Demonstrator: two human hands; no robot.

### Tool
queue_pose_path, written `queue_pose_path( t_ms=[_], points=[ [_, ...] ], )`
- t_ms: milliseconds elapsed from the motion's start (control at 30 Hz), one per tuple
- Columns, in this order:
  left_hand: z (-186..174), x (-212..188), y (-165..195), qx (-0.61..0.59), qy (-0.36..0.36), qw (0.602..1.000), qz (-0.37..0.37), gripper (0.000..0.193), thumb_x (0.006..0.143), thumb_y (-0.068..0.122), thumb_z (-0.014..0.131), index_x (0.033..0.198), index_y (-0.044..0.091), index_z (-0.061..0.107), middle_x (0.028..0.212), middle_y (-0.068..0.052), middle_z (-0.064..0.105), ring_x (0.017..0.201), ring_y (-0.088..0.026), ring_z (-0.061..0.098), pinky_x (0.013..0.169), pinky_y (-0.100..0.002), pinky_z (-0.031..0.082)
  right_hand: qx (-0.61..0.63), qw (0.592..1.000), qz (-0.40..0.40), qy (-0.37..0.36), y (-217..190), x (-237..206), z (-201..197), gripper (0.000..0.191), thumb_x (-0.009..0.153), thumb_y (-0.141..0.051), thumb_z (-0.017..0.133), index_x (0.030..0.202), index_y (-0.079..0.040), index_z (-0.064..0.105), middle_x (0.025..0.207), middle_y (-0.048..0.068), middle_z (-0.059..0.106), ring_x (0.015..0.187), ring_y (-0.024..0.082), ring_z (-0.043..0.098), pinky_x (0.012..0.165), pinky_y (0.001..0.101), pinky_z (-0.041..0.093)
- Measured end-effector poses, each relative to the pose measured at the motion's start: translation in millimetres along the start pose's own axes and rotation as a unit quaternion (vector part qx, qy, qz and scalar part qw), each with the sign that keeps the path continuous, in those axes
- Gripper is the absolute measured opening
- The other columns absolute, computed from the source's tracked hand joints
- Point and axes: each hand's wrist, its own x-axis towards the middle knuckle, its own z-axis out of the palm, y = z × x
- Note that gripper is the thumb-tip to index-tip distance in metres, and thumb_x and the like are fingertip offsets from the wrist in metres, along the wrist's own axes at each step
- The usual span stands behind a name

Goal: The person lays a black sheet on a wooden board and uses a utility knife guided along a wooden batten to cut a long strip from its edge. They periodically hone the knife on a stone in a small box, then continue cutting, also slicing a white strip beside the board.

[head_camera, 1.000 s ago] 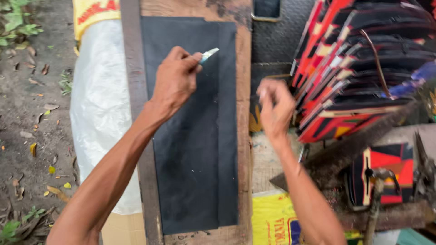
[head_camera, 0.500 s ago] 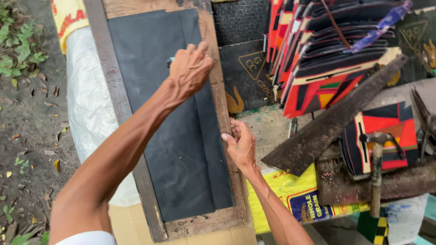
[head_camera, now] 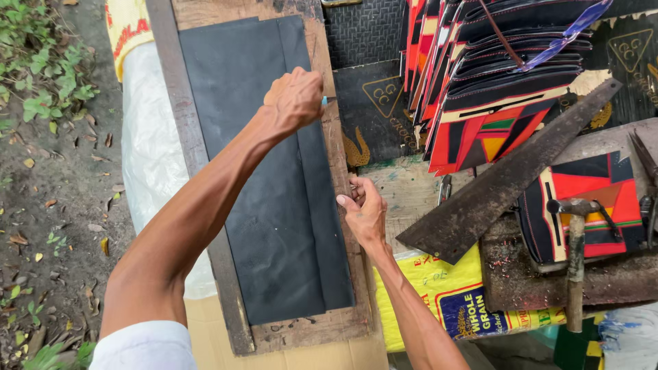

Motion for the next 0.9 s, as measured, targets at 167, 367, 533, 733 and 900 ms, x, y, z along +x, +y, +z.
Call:
queue_pose_path(
  t_ms=[167,367,533,733,900],
  points=[
    [31.9,-1.0,8.1,0.198,0.14,0.962,0.128,0.009,0.083,0.008,0.068,0.079,0.0,0.069,0.097,-0.022,0.063,0.082,-0.031,0.065,0.064,-0.045,0.054,-0.002,1.0,0.021,-0.014,6.8,-5.2,-1.6,0.039,0.083,-0.006,0.08,0.119,-0.003,0.065,0.08,0.004,0.066,0.07,0.015,0.063,0.066,0.0308,0.053],
    [47.6,-60.4,-19.0,0.087,0.119,0.979,0.144,0.009,0.085,0.015,0.07,0.081,0.007,0.07,0.093,-0.018,0.061,0.084,-0.036,0.061,0.065,-0.048,0.049,-0.022,0.999,-0.032,0.004,18.9,-10.5,13.3,0.044,0.081,-0.007,0.083,0.121,-0.005,0.065,0.082,0.005,0.066,0.073,0.016,0.064,0.068,0.031,0.054],
    [9.9,-213.5,-71.1,-0.194,0.283,0.939,-0.018,0.025,0.095,0.006,0.063,0.119,0.006,0.071,0.088,-0.02,0.059,0.084,-0.038,0.058,0.073,-0.047,0.047,-0.072,0.997,-0.016,-0.008,-16.7,-25.7,16.2,0.051,0.08,-0.009,0.082,0.126,-0.005,0.06,0.093,0.005,0.066,0.071,0.018,0.061,0.066,0.033,0.05],
    [38.9,-376.3,-136.2,-0.577,0.256,0.707,-0.319,0.033,0.101,0.019,0.051,0.126,0.001,0.062,0.078,-0.01,0.062,0.06,-0.017,0.066,0.053,-0.031,0.055,-0.142,0.951,-0.26,-0.093,-106.7,-43.0,94.1,0.045,0.087,-0.008,0.08,0.129,-0.004,0.064,0.1,0.01,0.062,0.079,0.023,0.058,0.072,0.0342,0.051],
    [96.4,-444.6,-164.1,-0.647,0.319,0.616,-0.316,0.035,0.105,0.021,0.054,0.122,-0.008,0.065,0.084,-0.009,0.064,0.067,-0.016,0.071,0.059,-0.03,0.059,-0.178,0.876,-0.38,-0.239,-160.9,-42.0,212.1,0.063,0.082,-0.011,0.084,0.139,-0.002,0.058,0.106,0.014,0.057,0.098,0.031,0.056,0.085,0.0417,0.049]
  ],
)
